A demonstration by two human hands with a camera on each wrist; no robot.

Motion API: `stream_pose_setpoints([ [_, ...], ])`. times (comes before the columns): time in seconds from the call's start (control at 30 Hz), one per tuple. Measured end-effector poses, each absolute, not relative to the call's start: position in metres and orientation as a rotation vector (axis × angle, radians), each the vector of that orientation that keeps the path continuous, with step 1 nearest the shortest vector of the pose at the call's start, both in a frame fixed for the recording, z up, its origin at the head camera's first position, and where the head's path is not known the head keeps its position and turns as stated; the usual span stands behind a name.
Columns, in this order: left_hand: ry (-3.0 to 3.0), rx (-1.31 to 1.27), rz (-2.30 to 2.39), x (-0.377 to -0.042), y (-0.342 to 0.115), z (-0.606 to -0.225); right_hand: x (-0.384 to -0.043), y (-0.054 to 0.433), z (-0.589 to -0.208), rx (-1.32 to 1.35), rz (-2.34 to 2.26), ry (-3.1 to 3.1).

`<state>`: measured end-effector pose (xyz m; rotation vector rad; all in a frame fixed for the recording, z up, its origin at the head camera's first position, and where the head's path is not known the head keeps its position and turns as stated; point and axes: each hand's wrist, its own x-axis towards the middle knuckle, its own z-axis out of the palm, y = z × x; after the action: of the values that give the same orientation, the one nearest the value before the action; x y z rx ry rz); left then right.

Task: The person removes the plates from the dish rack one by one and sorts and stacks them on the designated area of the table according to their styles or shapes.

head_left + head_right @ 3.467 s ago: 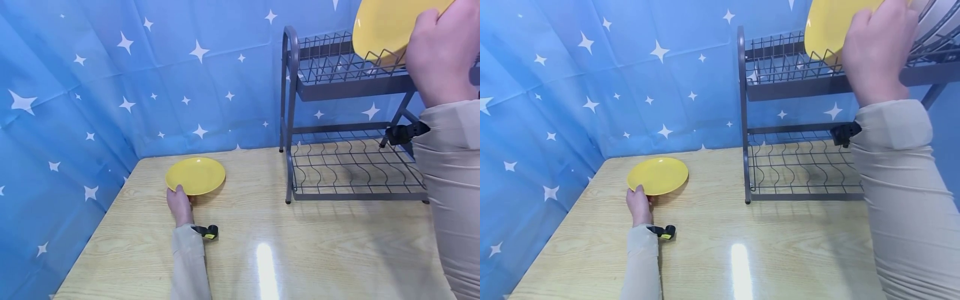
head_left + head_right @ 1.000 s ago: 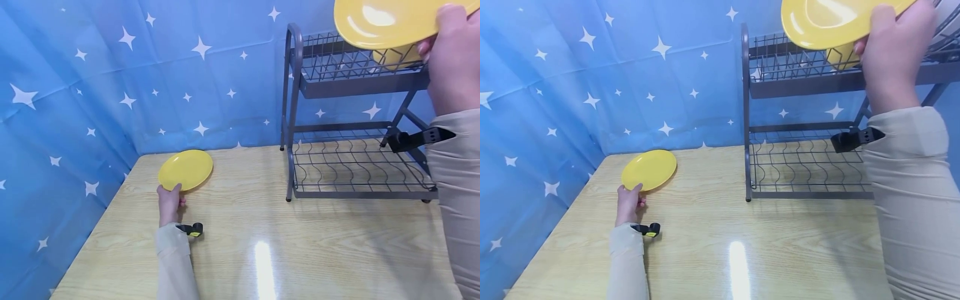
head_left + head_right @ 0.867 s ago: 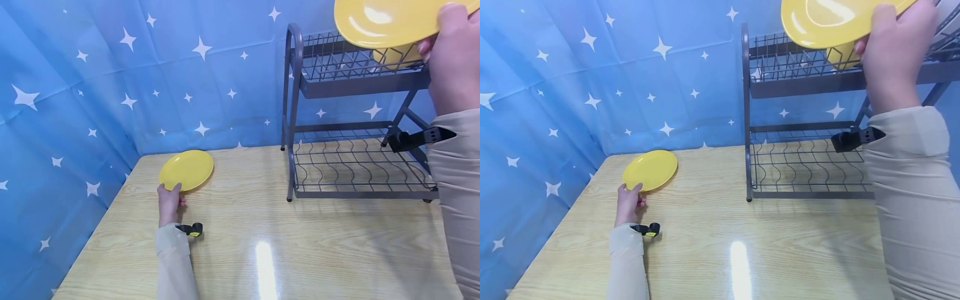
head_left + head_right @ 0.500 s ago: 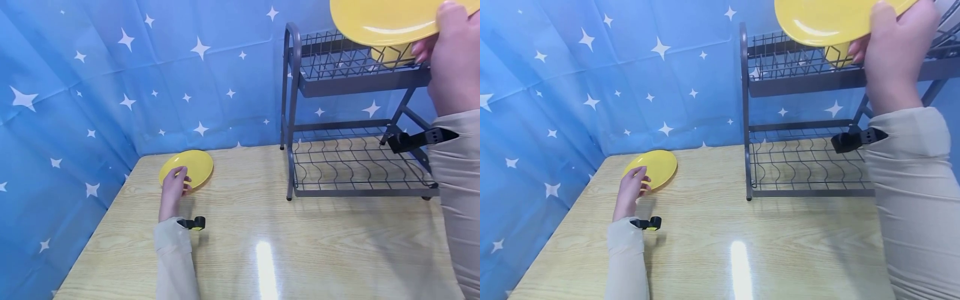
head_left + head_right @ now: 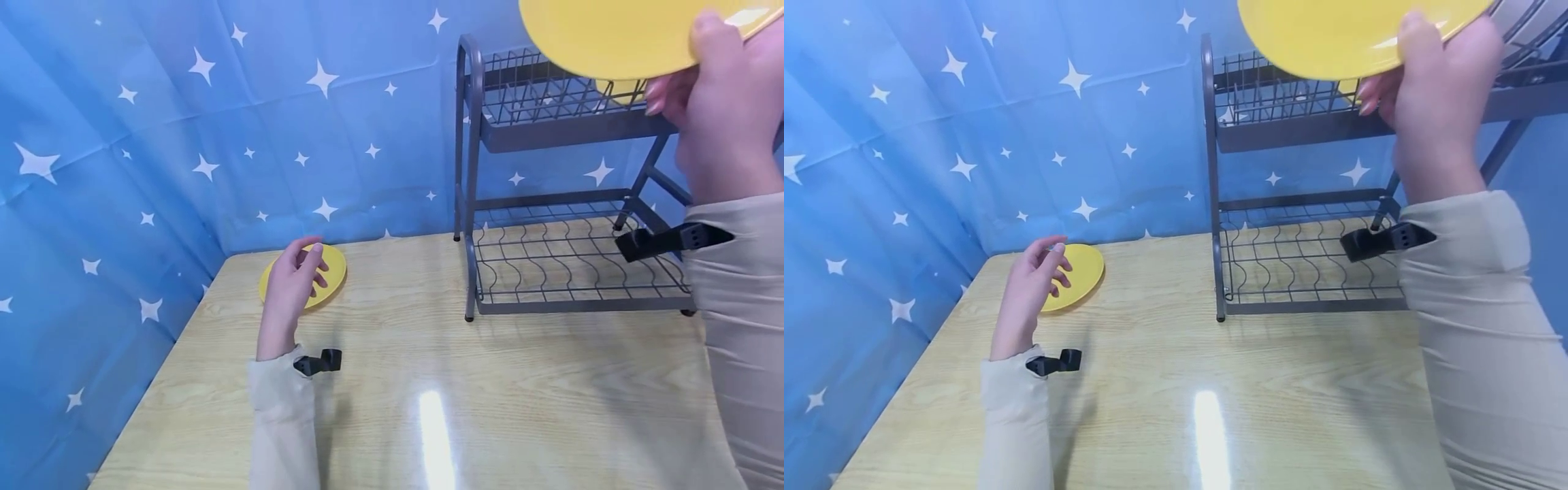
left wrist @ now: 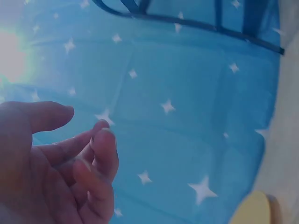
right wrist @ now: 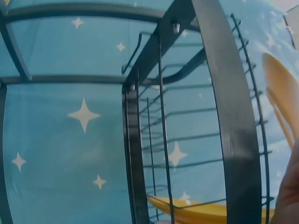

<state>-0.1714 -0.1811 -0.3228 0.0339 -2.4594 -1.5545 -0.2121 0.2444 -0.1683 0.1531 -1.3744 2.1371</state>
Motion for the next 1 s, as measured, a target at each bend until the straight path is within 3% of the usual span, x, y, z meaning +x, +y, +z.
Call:
stream_pose_setpoints([
  [0.3,-2.471,-0.207,-1.413,-0.138,-0.149,-0.276,-0.185,0.219,-0.19,0.346,2.074,-1.319],
  [0.5,-2.497,-0.233,-1.368,-0.119,-0.137,-0.261,-0.173,0.198,-0.215,0.407,2.048,-1.333],
  [0.7,-2.507,-0.302,-1.334,-0.11,-0.132,-0.255,-0.164,0.187,-0.243,0.44,2.021,-1.424],
  [1.0,-2.448,-0.421,-1.313,-0.124,-0.137,-0.271,-0.156,0.173,-0.275,0.457,2.0,-1.513],
])
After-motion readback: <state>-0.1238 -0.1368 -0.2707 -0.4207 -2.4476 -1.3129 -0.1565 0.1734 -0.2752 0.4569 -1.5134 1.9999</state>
